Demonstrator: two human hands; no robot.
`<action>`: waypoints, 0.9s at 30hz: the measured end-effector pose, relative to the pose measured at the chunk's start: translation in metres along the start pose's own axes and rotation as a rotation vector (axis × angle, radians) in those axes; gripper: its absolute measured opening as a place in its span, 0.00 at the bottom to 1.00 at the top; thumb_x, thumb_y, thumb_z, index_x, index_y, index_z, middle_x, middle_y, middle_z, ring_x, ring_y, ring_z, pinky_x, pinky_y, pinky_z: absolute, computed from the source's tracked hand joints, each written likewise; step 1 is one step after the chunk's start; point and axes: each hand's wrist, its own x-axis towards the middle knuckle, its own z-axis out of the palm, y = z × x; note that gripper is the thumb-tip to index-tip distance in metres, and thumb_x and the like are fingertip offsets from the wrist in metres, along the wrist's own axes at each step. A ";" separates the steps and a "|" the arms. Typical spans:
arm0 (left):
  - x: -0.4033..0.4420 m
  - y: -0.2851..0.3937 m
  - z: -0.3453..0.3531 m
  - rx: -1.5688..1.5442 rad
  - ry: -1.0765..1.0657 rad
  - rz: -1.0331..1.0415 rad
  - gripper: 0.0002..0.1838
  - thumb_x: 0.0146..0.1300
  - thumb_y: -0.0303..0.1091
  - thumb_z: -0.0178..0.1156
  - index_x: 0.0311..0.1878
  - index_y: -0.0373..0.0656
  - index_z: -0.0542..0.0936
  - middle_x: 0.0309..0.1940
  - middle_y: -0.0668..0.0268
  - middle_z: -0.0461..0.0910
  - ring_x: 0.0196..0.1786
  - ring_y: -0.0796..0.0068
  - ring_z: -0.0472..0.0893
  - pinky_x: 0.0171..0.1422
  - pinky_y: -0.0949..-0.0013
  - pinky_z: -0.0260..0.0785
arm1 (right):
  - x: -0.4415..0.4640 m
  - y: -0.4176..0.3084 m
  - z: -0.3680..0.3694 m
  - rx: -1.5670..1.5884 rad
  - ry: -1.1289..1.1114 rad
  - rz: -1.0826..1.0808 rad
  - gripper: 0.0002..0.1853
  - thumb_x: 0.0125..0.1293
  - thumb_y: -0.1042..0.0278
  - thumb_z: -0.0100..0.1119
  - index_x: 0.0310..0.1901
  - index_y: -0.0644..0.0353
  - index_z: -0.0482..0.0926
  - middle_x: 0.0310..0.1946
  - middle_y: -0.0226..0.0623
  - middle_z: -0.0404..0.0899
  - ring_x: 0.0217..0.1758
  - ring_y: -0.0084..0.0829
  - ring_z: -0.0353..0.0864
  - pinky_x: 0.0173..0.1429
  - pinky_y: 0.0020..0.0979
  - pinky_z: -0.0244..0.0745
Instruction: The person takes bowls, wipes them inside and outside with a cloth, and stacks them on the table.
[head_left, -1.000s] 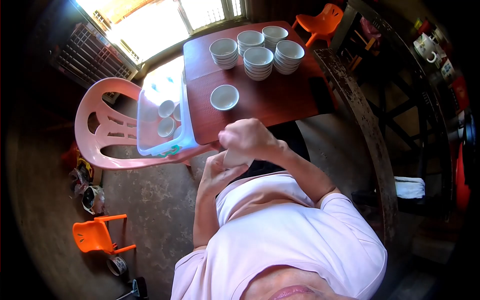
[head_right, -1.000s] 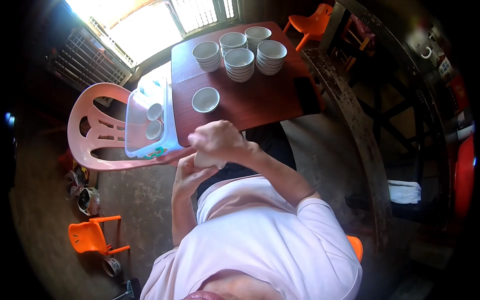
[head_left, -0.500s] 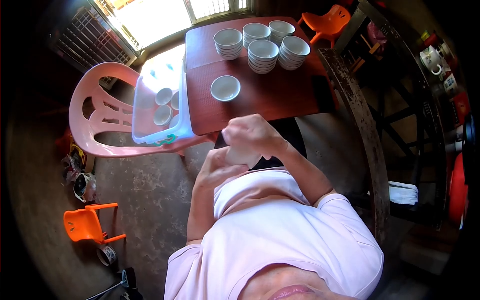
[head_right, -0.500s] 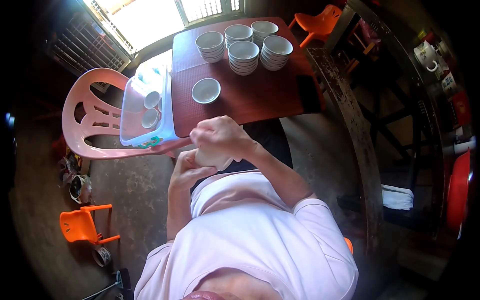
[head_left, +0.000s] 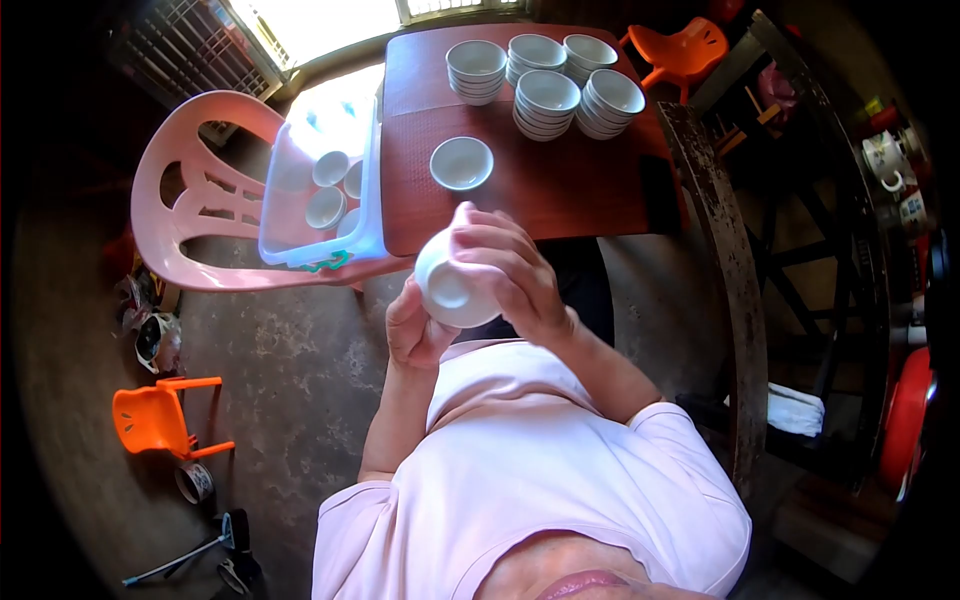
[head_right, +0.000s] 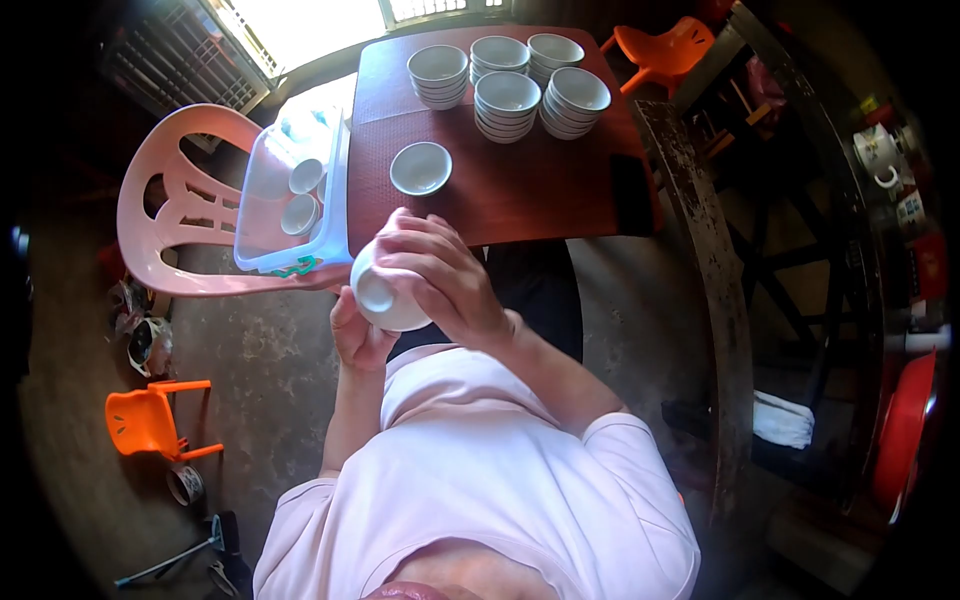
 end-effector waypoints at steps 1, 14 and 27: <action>-0.001 0.001 0.000 -0.093 0.049 0.024 0.30 0.66 0.39 0.59 0.67 0.40 0.63 0.64 0.55 0.69 0.68 0.55 0.68 0.68 0.42 0.63 | -0.004 -0.011 0.008 0.220 0.165 0.121 0.12 0.71 0.67 0.49 0.51 0.56 0.78 0.57 0.43 0.75 0.69 0.49 0.66 0.72 0.47 0.58; 0.002 -0.005 0.007 0.329 0.151 0.104 0.34 0.57 0.35 0.67 0.64 0.37 0.64 0.57 0.54 0.73 0.63 0.58 0.72 0.66 0.51 0.66 | 0.003 -0.028 0.018 0.113 0.293 0.221 0.10 0.69 0.69 0.53 0.51 0.56 0.74 0.55 0.44 0.74 0.63 0.49 0.71 0.65 0.46 0.68; 0.010 -0.014 0.016 0.772 0.194 0.252 0.26 0.56 0.28 0.67 0.57 0.34 0.72 0.52 0.56 0.78 0.55 0.64 0.79 0.62 0.59 0.71 | 0.024 -0.015 0.015 0.948 0.401 0.857 0.22 0.73 0.53 0.36 0.44 0.64 0.76 0.40 0.39 0.78 0.42 0.24 0.78 0.47 0.28 0.73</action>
